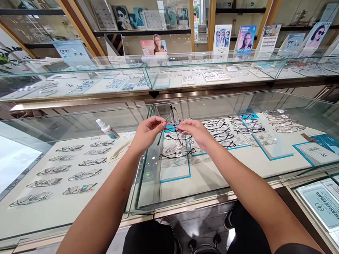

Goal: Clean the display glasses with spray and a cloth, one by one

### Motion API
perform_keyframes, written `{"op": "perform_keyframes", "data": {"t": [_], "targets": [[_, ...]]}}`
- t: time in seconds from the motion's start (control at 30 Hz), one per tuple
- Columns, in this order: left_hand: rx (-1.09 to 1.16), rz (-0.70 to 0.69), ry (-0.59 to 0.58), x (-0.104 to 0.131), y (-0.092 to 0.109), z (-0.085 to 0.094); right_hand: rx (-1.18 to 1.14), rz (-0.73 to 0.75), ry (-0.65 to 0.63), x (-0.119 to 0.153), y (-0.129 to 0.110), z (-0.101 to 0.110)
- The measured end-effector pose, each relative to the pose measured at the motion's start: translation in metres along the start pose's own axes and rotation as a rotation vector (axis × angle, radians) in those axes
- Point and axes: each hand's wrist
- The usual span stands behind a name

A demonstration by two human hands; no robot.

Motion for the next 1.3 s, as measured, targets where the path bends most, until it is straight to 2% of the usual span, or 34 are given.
{"op": "perform_keyframes", "data": {"t": [0.13, 0.27, 0.4, 0.57, 0.73, 0.77, 0.8, 0.93, 1.0, 1.17, 1.3], "targets": [[-0.332, -0.186, 0.164, 0.0, 0.001, 0.009, 0.028, -0.02, 0.004, -0.001, -0.001, 0.001], [-0.54, -0.308, 0.225, 0.001, 0.008, 0.013, 0.051, -0.058, -0.024, 0.0, -0.002, -0.001], [-0.623, -0.366, 0.238, -0.001, 0.008, 0.016, 0.048, -0.062, -0.063, 0.0, -0.003, -0.002], [-0.648, -0.371, 0.241, 0.001, 0.007, 0.012, -0.014, -0.077, -0.078, 0.002, -0.005, -0.002], [-0.649, -0.428, 0.495, 0.014, 0.016, -0.004, -0.089, -0.049, -0.072, 0.003, -0.009, 0.0], [-0.642, -0.434, 0.496, 0.016, 0.017, -0.008, -0.105, -0.04, -0.069, 0.003, -0.01, 0.001], [-0.628, -0.44, 0.449, 0.019, 0.018, -0.012, -0.123, -0.034, -0.068, 0.003, -0.01, 0.001], [-0.594, -0.463, 0.064, 0.026, 0.016, -0.025, -0.2, -0.043, -0.09, 0.004, -0.012, 0.002], [-0.62, -0.47, -0.016, 0.027, 0.013, -0.028, -0.232, -0.064, -0.122, 0.005, -0.013, 0.002], [-0.724, -0.483, 0.075, 0.025, 0.013, -0.027, -0.296, -0.094, -0.229, 0.008, -0.012, 0.001], [-0.767, -0.436, 0.106, 0.024, 0.014, -0.023, -0.371, -0.075, -0.209, 0.007, -0.013, 0.004]]}}
Point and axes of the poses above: each hand's wrist, its own x-axis away from the middle knuckle, its own z-axis out of the back of the hand, y = z × x, and after that the axes turned 5 degrees about y, right-handed
